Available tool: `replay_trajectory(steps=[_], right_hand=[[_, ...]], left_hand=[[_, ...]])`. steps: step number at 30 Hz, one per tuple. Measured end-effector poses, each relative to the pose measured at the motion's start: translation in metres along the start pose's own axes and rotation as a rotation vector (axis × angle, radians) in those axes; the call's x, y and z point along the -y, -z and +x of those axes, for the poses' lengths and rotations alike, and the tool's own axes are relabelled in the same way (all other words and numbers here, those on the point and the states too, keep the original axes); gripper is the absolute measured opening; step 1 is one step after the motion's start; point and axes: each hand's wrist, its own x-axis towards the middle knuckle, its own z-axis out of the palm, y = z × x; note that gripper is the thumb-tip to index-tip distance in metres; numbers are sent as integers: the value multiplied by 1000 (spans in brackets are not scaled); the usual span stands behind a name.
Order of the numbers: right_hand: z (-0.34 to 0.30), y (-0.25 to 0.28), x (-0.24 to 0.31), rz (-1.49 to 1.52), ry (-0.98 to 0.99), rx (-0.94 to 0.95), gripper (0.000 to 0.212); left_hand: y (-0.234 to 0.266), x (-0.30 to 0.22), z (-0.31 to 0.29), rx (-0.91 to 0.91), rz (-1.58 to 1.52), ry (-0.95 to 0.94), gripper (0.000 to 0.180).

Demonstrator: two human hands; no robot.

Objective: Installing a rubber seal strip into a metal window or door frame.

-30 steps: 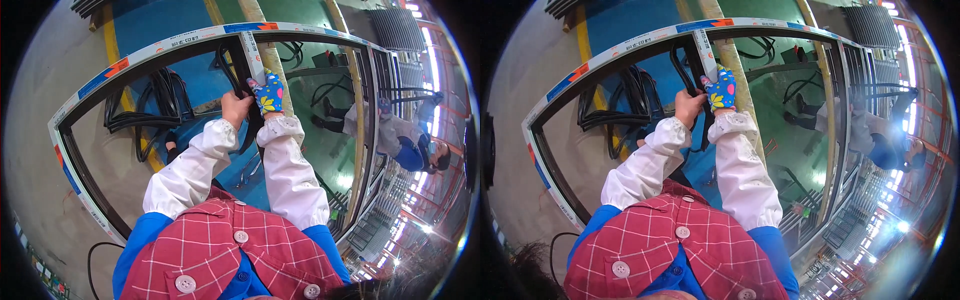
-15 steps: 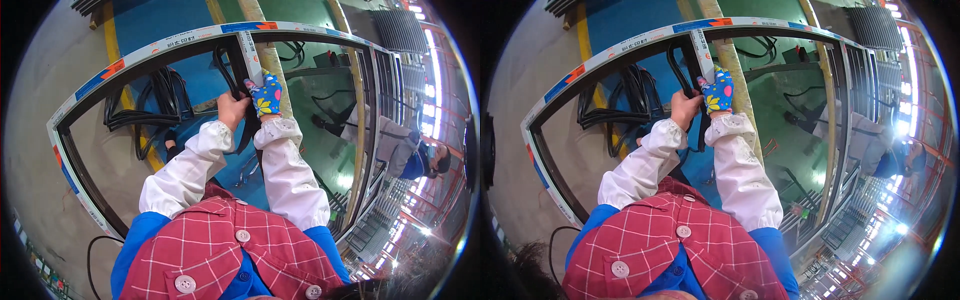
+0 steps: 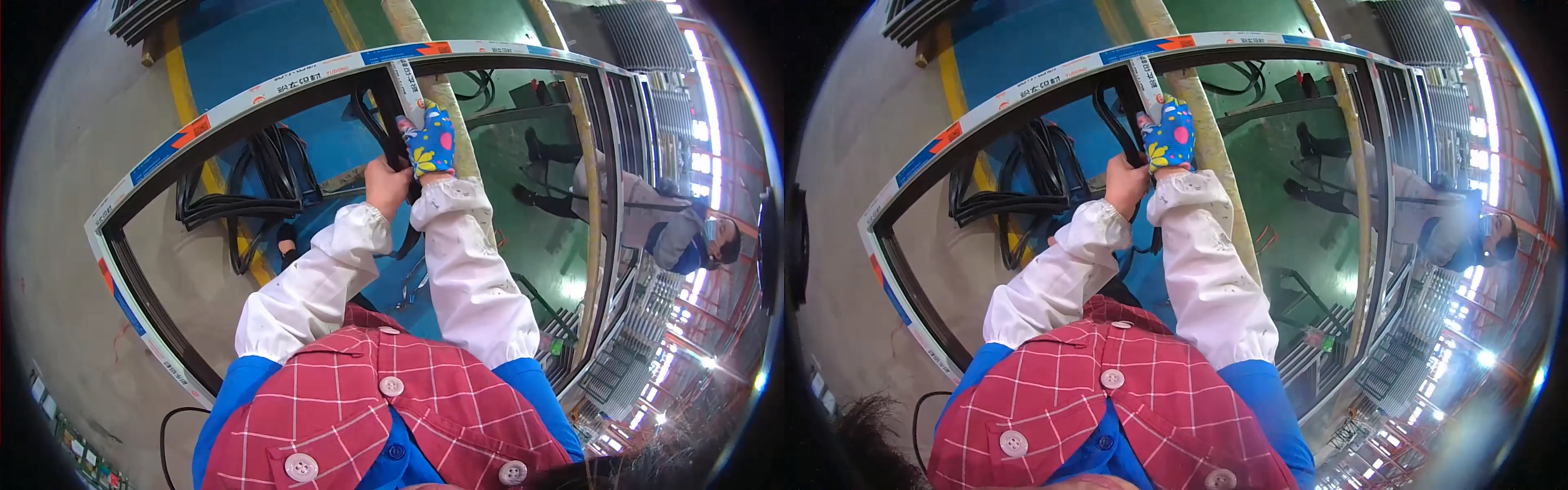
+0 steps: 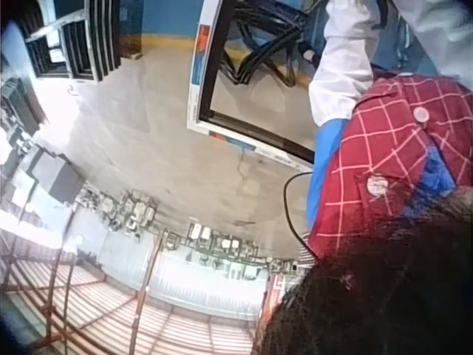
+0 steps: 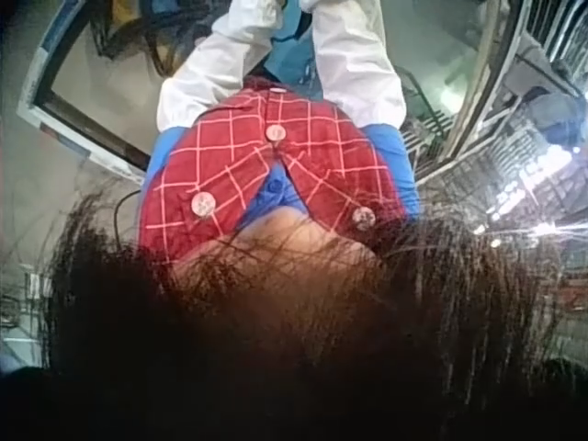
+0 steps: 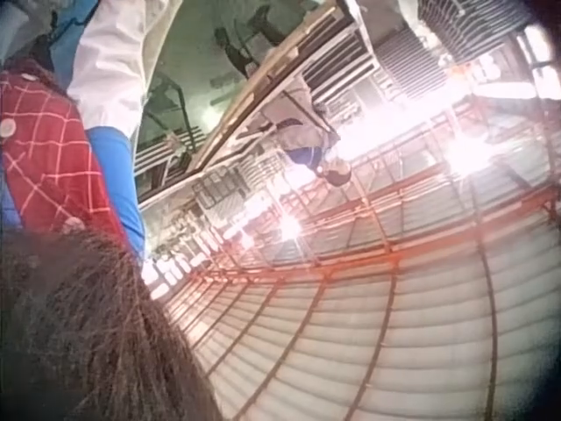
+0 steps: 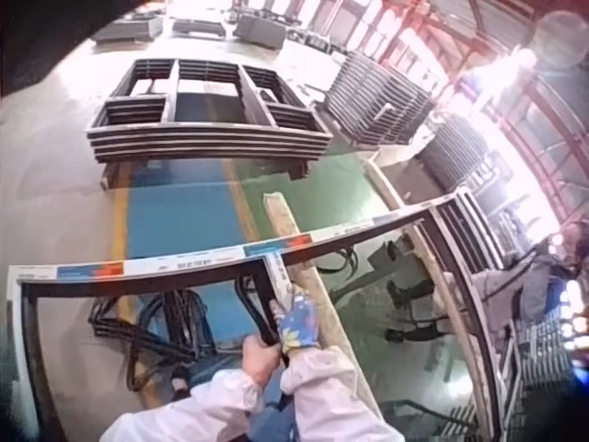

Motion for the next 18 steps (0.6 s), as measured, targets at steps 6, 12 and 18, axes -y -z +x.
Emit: replay_trajectory(steps=[6, 12, 18], right_hand=[[2, -11, 3, -88, -43, -100, 48], [4, -9, 5, -111, -83, -108, 46], [19, -13, 11, -130, -37, -95, 49]], left_hand=[[0, -6, -2, 33, 48, -107, 20], [4, -19, -14, -38, 151, -104, 22], [8, -12, -6, 5, 107, -105, 25]])
